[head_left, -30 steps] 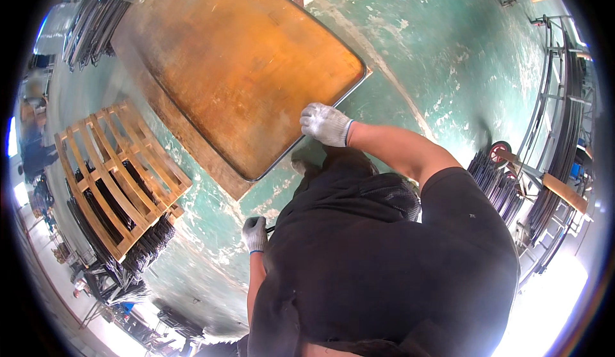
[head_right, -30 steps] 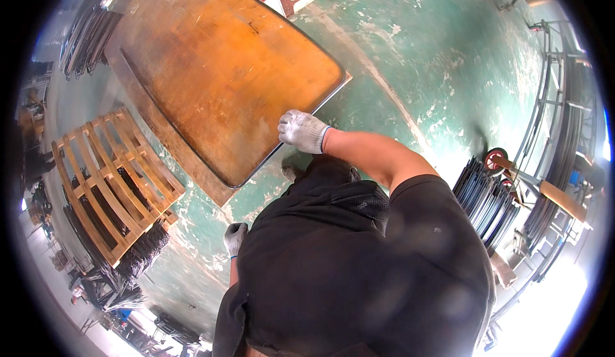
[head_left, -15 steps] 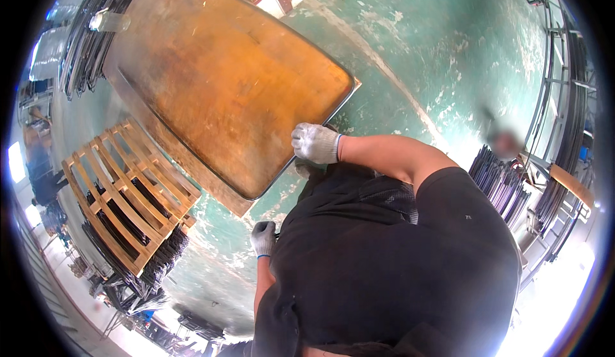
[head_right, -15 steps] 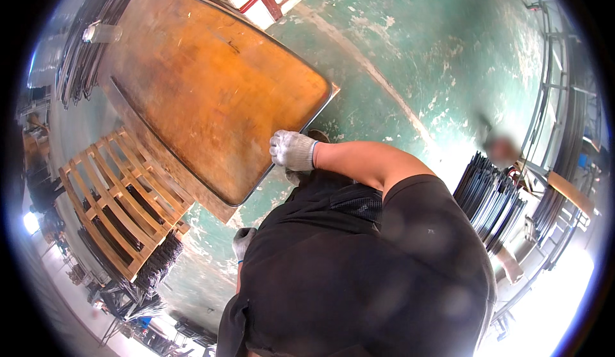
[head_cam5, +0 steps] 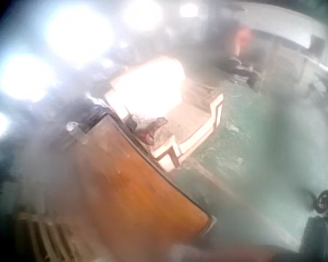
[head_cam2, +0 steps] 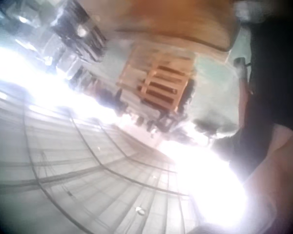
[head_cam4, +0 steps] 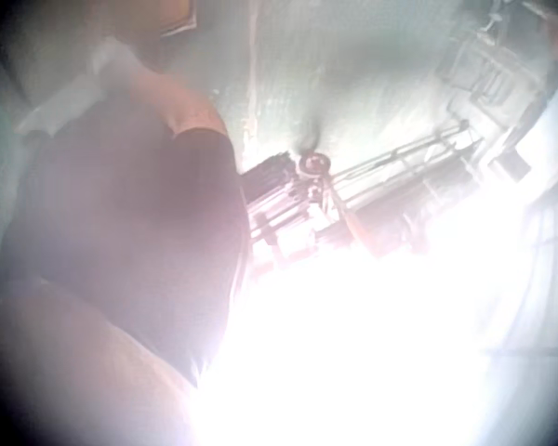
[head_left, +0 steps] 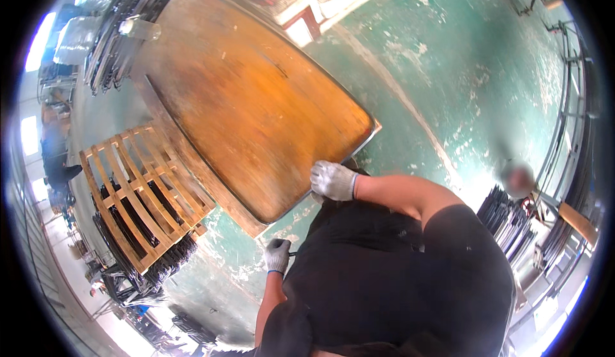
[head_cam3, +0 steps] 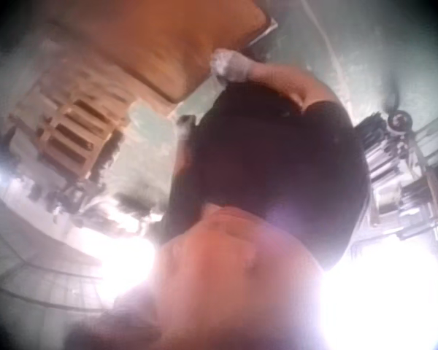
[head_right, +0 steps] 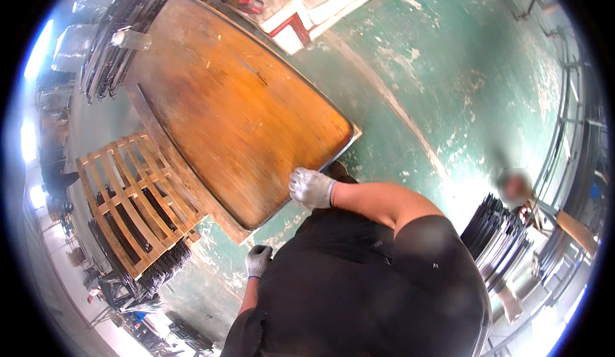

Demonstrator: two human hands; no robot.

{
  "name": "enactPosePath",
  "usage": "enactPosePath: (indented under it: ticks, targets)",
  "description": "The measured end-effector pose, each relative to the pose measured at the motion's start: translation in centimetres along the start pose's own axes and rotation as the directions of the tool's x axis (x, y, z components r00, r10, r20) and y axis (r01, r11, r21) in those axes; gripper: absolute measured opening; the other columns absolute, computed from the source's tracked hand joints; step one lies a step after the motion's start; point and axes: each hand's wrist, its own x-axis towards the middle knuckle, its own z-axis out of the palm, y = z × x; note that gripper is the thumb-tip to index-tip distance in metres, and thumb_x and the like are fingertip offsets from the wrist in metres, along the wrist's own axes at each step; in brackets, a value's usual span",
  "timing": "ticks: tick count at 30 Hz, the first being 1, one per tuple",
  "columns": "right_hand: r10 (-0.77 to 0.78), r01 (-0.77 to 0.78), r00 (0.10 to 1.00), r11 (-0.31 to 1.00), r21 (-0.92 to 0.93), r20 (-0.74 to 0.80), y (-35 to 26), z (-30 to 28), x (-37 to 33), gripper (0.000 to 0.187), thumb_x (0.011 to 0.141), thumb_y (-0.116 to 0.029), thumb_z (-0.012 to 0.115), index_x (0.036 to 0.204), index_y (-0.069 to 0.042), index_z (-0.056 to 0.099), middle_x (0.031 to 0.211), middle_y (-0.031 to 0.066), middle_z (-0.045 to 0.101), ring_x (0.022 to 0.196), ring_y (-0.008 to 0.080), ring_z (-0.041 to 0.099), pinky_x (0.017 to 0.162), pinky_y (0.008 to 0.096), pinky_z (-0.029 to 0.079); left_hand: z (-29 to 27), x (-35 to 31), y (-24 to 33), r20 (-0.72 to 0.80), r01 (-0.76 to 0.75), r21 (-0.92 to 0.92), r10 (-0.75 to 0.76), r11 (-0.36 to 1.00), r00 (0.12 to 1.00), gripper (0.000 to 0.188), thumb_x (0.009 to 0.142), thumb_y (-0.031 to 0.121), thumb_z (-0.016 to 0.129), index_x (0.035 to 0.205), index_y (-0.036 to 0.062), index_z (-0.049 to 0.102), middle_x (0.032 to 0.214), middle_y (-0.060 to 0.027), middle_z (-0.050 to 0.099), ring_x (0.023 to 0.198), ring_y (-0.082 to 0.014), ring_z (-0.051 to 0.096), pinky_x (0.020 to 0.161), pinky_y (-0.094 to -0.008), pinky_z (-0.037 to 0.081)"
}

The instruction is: The person bends a metal rod around a wooden board to form a rectangular frame, then measures the frame with a tape measure. They repeat this process for a second frame. Finally, they place a metal rod into a bending machine.

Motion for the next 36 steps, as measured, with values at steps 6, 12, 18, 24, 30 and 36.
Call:
enactPosePath:
  ticks: [6, 12, 18, 24, 30, 36]
  targets:
    - [-0.008, 0.009, 1.0, 0.999, 0.045, -0.025, 0.0, -1.0, 0.4, 0.018, 0.081, -0.028, 0.072, 0.082, -0.01, 0.073, 0.088, 0.0078, 0.067, 0.095, 0.0291, 0.067, 0.093, 0.0435, 0.054, 0.6, -1.0, 0.4, 0.05, 0.048, 0.126, -0.054, 0.991, 0.997, 0.043, 0.092, 0.04, 0.081, 0.104, -0.0003, 0.085, 0.095, -0.0192, 0.084, 0.089, -0.027, 0.082, 0.085, -0.0414, 0.062]
    - [0.004, -0.005, 1.0, 0.997, 0.078, 0.007, 0.1, -1.9, 0.9, 0.016, 0.084, -0.027, 0.072, 0.08, -0.012, 0.073, 0.087, 0.0062, 0.067, 0.095, 0.0283, 0.067, 0.092, 0.0431, 0.055, 1.1, -2.4, 2.5, 0.051, 0.024, 0.185, -0.034, 0.983, 0.998, 0.042, 0.091, 0.039, 0.078, 0.108, 0.002, 0.086, 0.1, -0.0174, 0.085, 0.093, -0.0278, 0.082, 0.089, -0.0408, 0.064]
    - [-0.029, 0.026, 0.999, 0.998, 0.057, 0.045, 0.4, -1.8, 1.2, 0.014, 0.086, -0.025, 0.07, 0.082, -0.012, 0.074, 0.091, 0.0064, 0.069, 0.098, 0.0283, 0.068, 0.092, 0.0422, 0.056, 1.3, -2.8, 3.5, 0.045, 0.059, 0.148, -0.066, 0.987, 0.997, 0.042, 0.091, 0.042, 0.075, 0.104, 0.0037, 0.086, 0.104, -0.0193, 0.085, 0.099, -0.0324, 0.083, 0.091, -0.0434, 0.064]
    - [-0.076, 0.074, 0.994, 0.997, 0.027, 0.085, 0.4, -1.9, 1.6, 0.013, 0.087, -0.023, 0.069, 0.084, -0.012, 0.075, 0.092, 0.0072, 0.069, 0.101, 0.0294, 0.068, 0.095, 0.0445, 0.056, 3.0, -1.9, -0.1, -0.005, -0.006, 0.156, 0.007, 0.988, 1.0, 0.043, 0.091, 0.045, 0.074, 0.101, 0.0039, 0.084, 0.095, -0.0174, 0.084, 0.093, -0.0295, 0.082, 0.088, -0.042, 0.064]
    - [-0.107, 0.106, 0.983, 0.994, 0.013, 0.151, 0.4, -2.1, 1.7, 0.015, 0.086, -0.024, 0.068, 0.087, -0.011, 0.073, 0.095, 0.0087, 0.068, 0.104, 0.0299, 0.068, 0.096, 0.0458, 0.056, 3.9, -2.7, -1.2, -0.021, 0.055, 0.125, -0.053, 0.991, 0.998, 0.045, 0.089, 0.048, 0.074, 0.102, 0.007, 0.087, 0.103, -0.0215, 0.084, 0.102, -0.0382, 0.081, 0.095, -0.046, 0.063]
    - [-0.145, 0.148, 0.975, 0.989, -0.007, 0.17, 0.3, -1.2, 1.7, 0.015, 0.087, -0.024, 0.067, 0.086, -0.01, 0.074, 0.096, 0.0084, 0.069, 0.104, 0.0293, 0.068, 0.095, 0.0453, 0.055, 5.4, -3.8, -4.1, -0.049, 0.086, 0.057, -0.083, 0.995, 0.995, 0.047, 0.087, 0.05, 0.076, 0.1, 0.0065, 0.087, 0.1, -0.0214, 0.083, 0.101, -0.038, 0.082, 0.093, -0.0465, 0.063]
